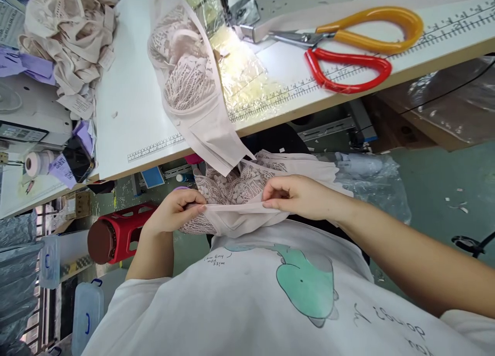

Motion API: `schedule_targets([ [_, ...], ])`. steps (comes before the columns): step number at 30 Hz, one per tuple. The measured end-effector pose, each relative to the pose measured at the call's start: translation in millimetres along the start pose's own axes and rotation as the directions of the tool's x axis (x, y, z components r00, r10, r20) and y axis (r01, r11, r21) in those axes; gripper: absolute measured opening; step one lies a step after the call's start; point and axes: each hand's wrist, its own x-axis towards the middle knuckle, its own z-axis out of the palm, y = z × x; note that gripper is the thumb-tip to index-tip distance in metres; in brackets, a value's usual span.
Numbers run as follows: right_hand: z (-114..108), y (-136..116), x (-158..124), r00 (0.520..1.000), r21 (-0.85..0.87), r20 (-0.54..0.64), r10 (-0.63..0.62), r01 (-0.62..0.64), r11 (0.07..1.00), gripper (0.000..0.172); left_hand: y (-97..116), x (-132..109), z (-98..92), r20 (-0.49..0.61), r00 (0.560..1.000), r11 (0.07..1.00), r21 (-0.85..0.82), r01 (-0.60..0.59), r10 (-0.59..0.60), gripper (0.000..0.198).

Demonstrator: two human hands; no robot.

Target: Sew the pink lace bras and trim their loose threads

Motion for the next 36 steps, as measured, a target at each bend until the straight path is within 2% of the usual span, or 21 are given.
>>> schedule_targets([
  [5,-0.5,-4.6,-4.4,0.996,-0.016,0.07,-0.049,0.05,0.999,0.036,3.3,-4.9,-0.8,0.017,1.0,0.999,0.029,0.016,-0.016,0.023],
  [11,1.8,-0.4,-4.7,0.992,-0.201,0.071,-0.105,0.117,0.973,0.031,4.5,-9.5,-0.2,0.024,0.998,0.998,0.02,-0.054,0.054,0.02],
  [16,1.9,-0.1,-8.3,0.973,-0.312,-0.041,-0.228,0.204,0.928,0.029,3.9,-14.7,0.3,0.01,1.0,0.999,0.036,-0.025,0.024,0.027],
  [22,-0.2,-7.1,-13.8,0.929,-0.27,-0.121,-0.35,0.309,0.912,0.027,-2.0,-20.0,2.2,-0.043,0.999,1.0,-0.004,-0.007,0.007,0.034],
  [27,4.4,-13.4,-16.0,0.902,-0.179,-0.258,-0.348,0.309,0.934,0.032,-6.2,-21.9,3.8,-0.087,0.996,0.999,-0.006,0.032,-0.032,0.034],
  [31,10.2,-12.9,-18.1,0.901,-0.1,-0.356,-0.249,0.228,0.969,0.034,-7.7,-21.4,5.3,-0.105,0.994,1.0,-0.011,0.005,-0.006,0.034],
  [34,11.2,-11.4,-18.3,0.902,-0.104,-0.387,-0.193,0.165,0.981,0.034,-7.6,-21.0,5.9,-0.106,0.994,1.0,-0.002,0.0,0.0,0.034],
  [36,10.2,-11.4,-18.5,0.91,-0.15,-0.364,-0.2,0.155,0.977,0.035,-7.7,-21.3,5.6,-0.099,0.995,1.0,0.003,0.002,-0.002,0.034],
])
